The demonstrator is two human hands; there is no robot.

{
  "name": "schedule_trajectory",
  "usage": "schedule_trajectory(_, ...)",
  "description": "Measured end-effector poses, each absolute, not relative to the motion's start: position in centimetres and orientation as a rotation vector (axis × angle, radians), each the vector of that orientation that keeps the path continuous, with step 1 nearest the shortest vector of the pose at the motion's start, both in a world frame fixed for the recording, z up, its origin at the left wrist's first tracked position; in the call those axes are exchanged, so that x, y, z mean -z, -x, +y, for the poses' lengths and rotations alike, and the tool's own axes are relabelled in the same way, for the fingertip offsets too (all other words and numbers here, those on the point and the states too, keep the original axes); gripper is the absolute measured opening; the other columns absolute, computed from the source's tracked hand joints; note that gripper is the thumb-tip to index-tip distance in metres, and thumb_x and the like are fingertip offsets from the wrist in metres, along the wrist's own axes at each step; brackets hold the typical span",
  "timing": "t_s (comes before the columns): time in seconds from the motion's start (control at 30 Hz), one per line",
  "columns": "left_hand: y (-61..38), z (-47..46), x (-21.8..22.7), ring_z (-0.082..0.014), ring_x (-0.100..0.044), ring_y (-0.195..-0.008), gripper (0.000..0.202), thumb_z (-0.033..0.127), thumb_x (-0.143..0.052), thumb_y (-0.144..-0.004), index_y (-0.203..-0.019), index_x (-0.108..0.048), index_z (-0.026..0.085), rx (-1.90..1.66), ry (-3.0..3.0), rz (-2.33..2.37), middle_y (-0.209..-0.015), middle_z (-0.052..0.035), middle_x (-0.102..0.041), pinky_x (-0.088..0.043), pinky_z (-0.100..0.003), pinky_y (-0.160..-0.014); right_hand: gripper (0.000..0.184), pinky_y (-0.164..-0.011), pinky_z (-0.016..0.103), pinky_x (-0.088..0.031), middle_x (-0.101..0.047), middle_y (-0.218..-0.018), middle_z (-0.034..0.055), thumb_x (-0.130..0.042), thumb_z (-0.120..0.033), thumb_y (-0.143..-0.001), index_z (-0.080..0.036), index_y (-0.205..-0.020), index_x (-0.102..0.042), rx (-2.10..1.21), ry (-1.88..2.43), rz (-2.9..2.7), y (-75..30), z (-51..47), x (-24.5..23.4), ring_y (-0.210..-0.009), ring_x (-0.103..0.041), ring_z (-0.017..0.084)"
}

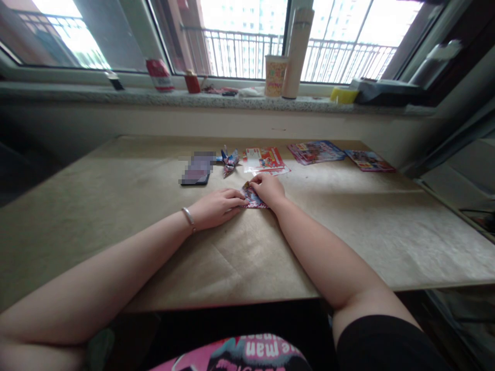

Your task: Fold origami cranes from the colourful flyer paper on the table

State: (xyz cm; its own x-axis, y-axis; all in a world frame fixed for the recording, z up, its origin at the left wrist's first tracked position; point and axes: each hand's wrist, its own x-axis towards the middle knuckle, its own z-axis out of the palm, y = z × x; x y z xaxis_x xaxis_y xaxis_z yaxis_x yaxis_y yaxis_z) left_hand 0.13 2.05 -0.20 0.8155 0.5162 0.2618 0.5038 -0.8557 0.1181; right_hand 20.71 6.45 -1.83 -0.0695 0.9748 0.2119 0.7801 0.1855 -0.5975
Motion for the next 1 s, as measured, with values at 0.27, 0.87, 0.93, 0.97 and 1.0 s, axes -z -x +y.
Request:
schedule_trajectory(0.27,0.2,2.0,-0.3,-0.0228,-0.059,-0.111,0.032,0.02,-0.053,-0.09,-0.12,-0.064,0.023,-0.392,-2.956,0.746,-0.124,-0.0092,-0.061,-0.048,-0.036,-0.097,0.015,-0.073,0.026,-0.045,-0.074,-0.089,0.0032,-0.063,-0.029,-0.083,-0.021,-0.088,-0.074,-0.459,1.646,-1.898,-20.6,6.2,1.7,-0.081,-0.064,0.016)
schedule_trajectory(0.87,0.4,2.2,-0.2,-0.0232,-0.057,-0.115,0.03,0.027,-0.05,-0.094,-0.119,-0.066,0.024,-0.362,-2.912,0.769,-0.123,-0.0088,-0.061,-0.046,-0.039,-0.102,0.019,-0.059,0.024,-0.033,-0.063,-0.07,-0.0016,-0.072,-0.034,-0.071,-0.019,-0.084,-0.074,-0.833,1.437,-2.352,-22.6,3.7,-1.0,-0.064,-0.05,0.012)
schedule_trajectory(0.93,0.4,2.2,-0.2,-0.0228,-0.057,-0.115,0.03,0.027,-0.05,-0.094,-0.12,-0.066,0.024,-0.36,-2.912,0.767,-0.123,-0.0084,-0.062,-0.045,-0.038,-0.102,0.019,-0.058,0.024,-0.033,-0.063,-0.069,-0.0016,-0.073,-0.034,-0.07,-0.019,-0.082,-0.074,-0.839,1.461,-2.358,-22.5,3.8,-1.0,-0.064,-0.05,0.012)
schedule_trajectory(0.97,0.4,2.2,-0.2,-0.0228,-0.057,-0.115,0.03,0.027,-0.05,-0.094,-0.12,-0.066,0.025,-0.36,-2.91,0.768,-0.123,-0.0083,-0.062,-0.045,-0.038,-0.102,0.019,-0.057,0.024,-0.033,-0.062,-0.069,-0.0017,-0.074,-0.034,-0.07,-0.019,-0.081,-0.073,-0.835,1.472,-2.36,-22.5,3.9,-1.1,-0.064,-0.05,0.011)
schedule_trajectory(1.0,0.4,2.2,-0.2,-0.0228,-0.057,-0.115,0.03,0.028,-0.05,-0.094,-0.12,-0.066,0.025,-0.36,-2.907,0.771,-0.123,-0.0082,-0.062,-0.045,-0.038,-0.102,0.019,-0.057,0.024,-0.033,-0.062,-0.069,-0.0017,-0.074,-0.033,-0.069,-0.018,-0.081,-0.073,-0.826,1.483,-2.361,-22.5,3.9,-1.1,-0.063,-0.05,0.011)
